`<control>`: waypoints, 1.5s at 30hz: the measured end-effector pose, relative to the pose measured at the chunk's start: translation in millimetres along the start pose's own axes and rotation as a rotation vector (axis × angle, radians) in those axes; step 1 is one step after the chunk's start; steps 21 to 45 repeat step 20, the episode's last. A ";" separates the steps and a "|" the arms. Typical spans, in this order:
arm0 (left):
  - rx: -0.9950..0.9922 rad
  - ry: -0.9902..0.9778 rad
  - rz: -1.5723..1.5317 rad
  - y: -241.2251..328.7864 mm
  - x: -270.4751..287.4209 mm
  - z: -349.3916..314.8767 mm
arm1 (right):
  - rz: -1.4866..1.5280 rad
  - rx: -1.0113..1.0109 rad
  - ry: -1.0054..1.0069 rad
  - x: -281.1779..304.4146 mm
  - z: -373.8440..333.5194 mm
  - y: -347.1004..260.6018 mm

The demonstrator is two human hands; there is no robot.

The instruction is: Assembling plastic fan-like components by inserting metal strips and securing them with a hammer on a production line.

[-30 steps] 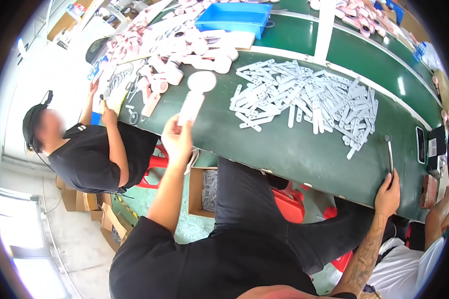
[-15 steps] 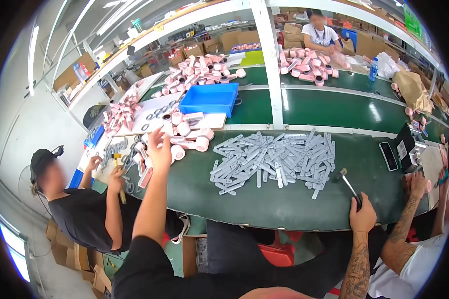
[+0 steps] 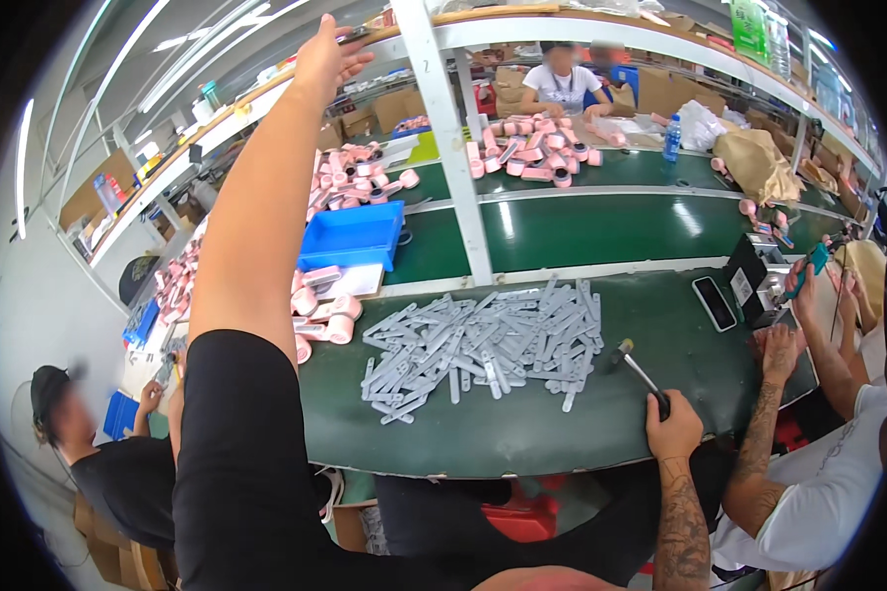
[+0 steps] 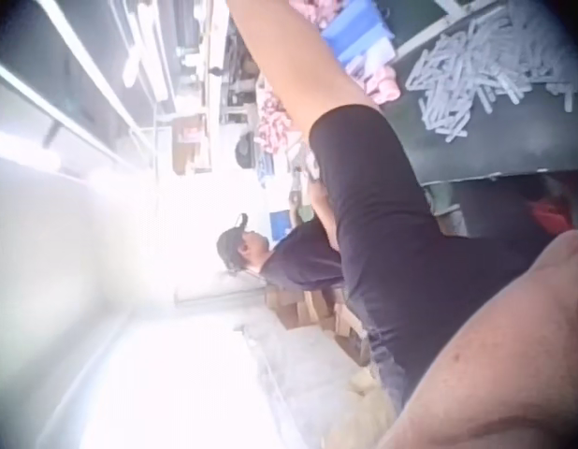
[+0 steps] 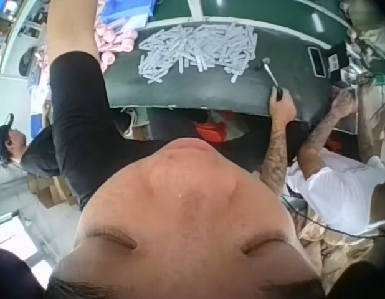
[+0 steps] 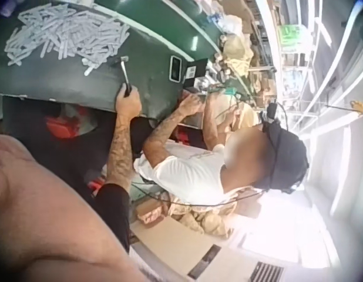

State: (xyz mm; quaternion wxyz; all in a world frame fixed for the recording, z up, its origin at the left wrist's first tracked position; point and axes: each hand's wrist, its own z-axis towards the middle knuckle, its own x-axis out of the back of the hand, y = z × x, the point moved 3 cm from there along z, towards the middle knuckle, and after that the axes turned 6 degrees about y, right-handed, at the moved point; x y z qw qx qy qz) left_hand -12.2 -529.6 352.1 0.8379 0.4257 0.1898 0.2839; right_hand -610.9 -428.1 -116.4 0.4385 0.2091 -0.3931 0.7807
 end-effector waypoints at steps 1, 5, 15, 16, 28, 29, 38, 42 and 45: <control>0.003 0.035 0.002 -0.4 1.0 7.4 | 0.008 -0.005 0.005 -0.7 -0.1 0.4; -0.129 0.235 -0.125 -15.6 14.5 3.4 | 0.023 -0.020 -0.014 -0.4 0.4 -1.1; 0.479 -0.193 -0.830 -126.1 42.9 -233.8 | -0.040 0.009 -0.056 4.4 2.2 2.2; 0.424 -0.234 -0.837 -138.1 33.0 -264.7 | -0.065 0.010 -0.078 6.8 2.4 2.5; 0.496 -0.151 -0.603 -187.4 29.6 -348.3 | -0.072 0.023 -0.087 -1.0 3.2 -3.4; 0.496 -0.151 -0.603 -187.4 29.6 -348.3 | -0.072 0.023 -0.087 -1.0 3.2 -3.4; 0.496 -0.151 -0.603 -187.4 29.6 -348.3 | -0.072 0.023 -0.087 -1.0 3.2 -3.4; 0.496 -0.151 -0.603 -187.4 29.6 -348.3 | -0.072 0.023 -0.087 -1.0 3.2 -3.4; 0.496 -0.151 -0.603 -187.4 29.6 -348.3 | -0.072 0.023 -0.087 -1.0 3.2 -3.4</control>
